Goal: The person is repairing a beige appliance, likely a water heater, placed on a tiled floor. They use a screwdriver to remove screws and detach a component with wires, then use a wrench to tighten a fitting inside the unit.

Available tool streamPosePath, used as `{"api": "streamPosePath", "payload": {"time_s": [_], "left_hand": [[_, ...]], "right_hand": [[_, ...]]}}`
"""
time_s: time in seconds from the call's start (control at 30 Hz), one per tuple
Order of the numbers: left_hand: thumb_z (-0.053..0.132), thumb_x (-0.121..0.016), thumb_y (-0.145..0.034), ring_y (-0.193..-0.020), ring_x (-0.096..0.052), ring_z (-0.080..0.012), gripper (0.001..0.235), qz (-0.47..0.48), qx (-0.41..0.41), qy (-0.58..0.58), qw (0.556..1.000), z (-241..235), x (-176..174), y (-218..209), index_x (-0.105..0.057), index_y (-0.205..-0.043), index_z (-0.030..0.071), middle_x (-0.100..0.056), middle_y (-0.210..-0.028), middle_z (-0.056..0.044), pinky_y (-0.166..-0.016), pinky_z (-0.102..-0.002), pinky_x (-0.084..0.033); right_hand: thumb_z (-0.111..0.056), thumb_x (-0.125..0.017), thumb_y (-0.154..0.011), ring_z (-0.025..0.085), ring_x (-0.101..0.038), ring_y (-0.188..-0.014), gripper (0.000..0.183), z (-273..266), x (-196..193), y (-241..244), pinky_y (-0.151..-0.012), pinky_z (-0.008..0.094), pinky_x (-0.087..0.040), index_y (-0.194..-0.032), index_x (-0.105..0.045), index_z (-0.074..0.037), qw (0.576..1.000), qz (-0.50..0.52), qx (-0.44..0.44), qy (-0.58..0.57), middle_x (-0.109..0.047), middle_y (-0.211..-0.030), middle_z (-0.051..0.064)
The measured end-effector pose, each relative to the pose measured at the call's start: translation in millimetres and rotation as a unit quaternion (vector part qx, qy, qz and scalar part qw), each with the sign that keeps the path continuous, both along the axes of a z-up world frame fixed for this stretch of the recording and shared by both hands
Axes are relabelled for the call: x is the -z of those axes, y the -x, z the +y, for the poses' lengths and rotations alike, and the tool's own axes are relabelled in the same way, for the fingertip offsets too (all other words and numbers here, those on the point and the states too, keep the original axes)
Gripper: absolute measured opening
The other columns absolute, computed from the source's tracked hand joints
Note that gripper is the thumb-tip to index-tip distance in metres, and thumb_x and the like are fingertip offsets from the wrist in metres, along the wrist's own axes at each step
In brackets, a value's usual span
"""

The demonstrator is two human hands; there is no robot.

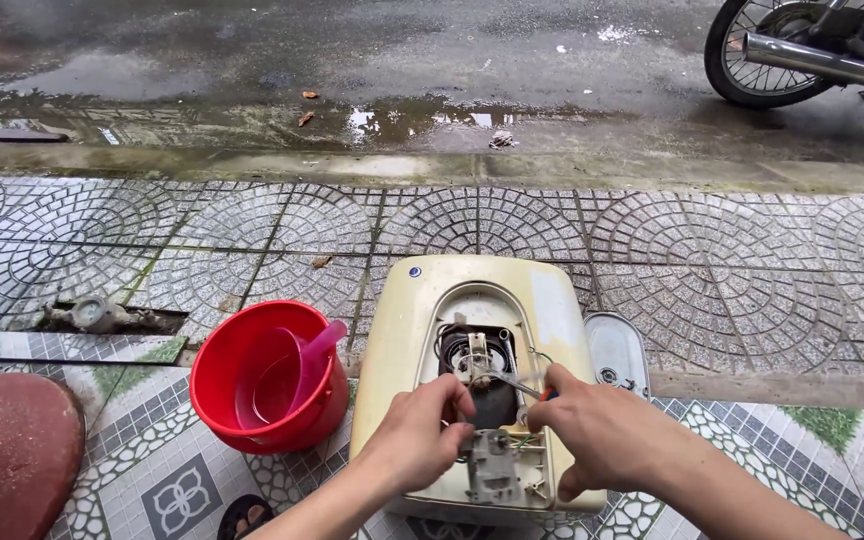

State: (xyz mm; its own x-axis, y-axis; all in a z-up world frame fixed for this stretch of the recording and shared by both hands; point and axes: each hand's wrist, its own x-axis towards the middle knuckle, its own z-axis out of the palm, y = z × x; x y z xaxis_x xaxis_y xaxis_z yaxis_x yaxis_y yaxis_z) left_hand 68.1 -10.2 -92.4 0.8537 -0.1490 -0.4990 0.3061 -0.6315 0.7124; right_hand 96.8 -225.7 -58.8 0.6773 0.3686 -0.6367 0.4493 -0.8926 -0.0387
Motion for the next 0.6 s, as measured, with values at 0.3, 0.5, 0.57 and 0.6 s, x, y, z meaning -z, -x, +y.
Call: {"api": "streamPosePath", "payload": {"time_s": [0.3, 0.5, 0.57, 0.6], "left_hand": [[0.029, -0.071, -0.095, -0.095, -0.066, -0.0194, 0.031, -0.002, 0.012, -0.092, 0.996, 24, 54, -10, -0.054, -0.121, 0.026, -0.073, -0.093, 0.000, -0.082, -0.039, -0.052], [0.039, -0.067, -0.095, -0.126, -0.056, -0.0228, 0.062, 0.038, 0.022, -0.111, 0.993, 22, 43, -11, -0.040, -0.149, 0.024, -0.062, -0.130, -0.003, -0.101, -0.044, -0.050], [0.039, -0.069, -0.094, -0.128, -0.057, -0.0221, 0.066, 0.053, 0.025, -0.105, 0.993, 20, 36, -11, -0.039, -0.151, 0.026, -0.061, -0.134, -0.003, -0.104, -0.043, -0.050], [0.040, -0.071, -0.093, -0.131, -0.058, -0.0214, 0.070, 0.069, 0.027, -0.100, 0.992, 19, 33, -11, -0.037, -0.153, 0.028, -0.060, -0.139, -0.003, -0.106, -0.041, -0.050]], "right_hand": [[-0.005, -0.048, -0.083, 0.028, -0.066, -0.078, 0.021, -19, 34, -5, -0.076, 0.047, -0.051, -0.099, -0.056, -0.017, 0.998, 0.045, 0.020, 0.043, -0.045, -0.118, 0.007], [-0.015, -0.047, -0.088, 0.029, -0.070, -0.099, 0.044, -11, 5, 7, -0.090, 0.046, -0.052, -0.130, -0.057, -0.022, 0.993, 0.054, 0.101, -0.011, -0.045, -0.128, 0.002], [-0.023, -0.049, -0.090, 0.023, -0.069, -0.107, 0.044, -10, -1, 6, -0.096, 0.040, -0.051, -0.134, -0.057, -0.026, 0.990, 0.049, 0.125, -0.032, -0.046, -0.131, -0.001], [-0.032, -0.052, -0.092, 0.018, -0.068, -0.114, 0.045, -10, -4, 6, -0.103, 0.034, -0.050, -0.137, -0.057, -0.030, 0.986, 0.045, 0.149, -0.054, -0.048, -0.133, -0.004]]}}
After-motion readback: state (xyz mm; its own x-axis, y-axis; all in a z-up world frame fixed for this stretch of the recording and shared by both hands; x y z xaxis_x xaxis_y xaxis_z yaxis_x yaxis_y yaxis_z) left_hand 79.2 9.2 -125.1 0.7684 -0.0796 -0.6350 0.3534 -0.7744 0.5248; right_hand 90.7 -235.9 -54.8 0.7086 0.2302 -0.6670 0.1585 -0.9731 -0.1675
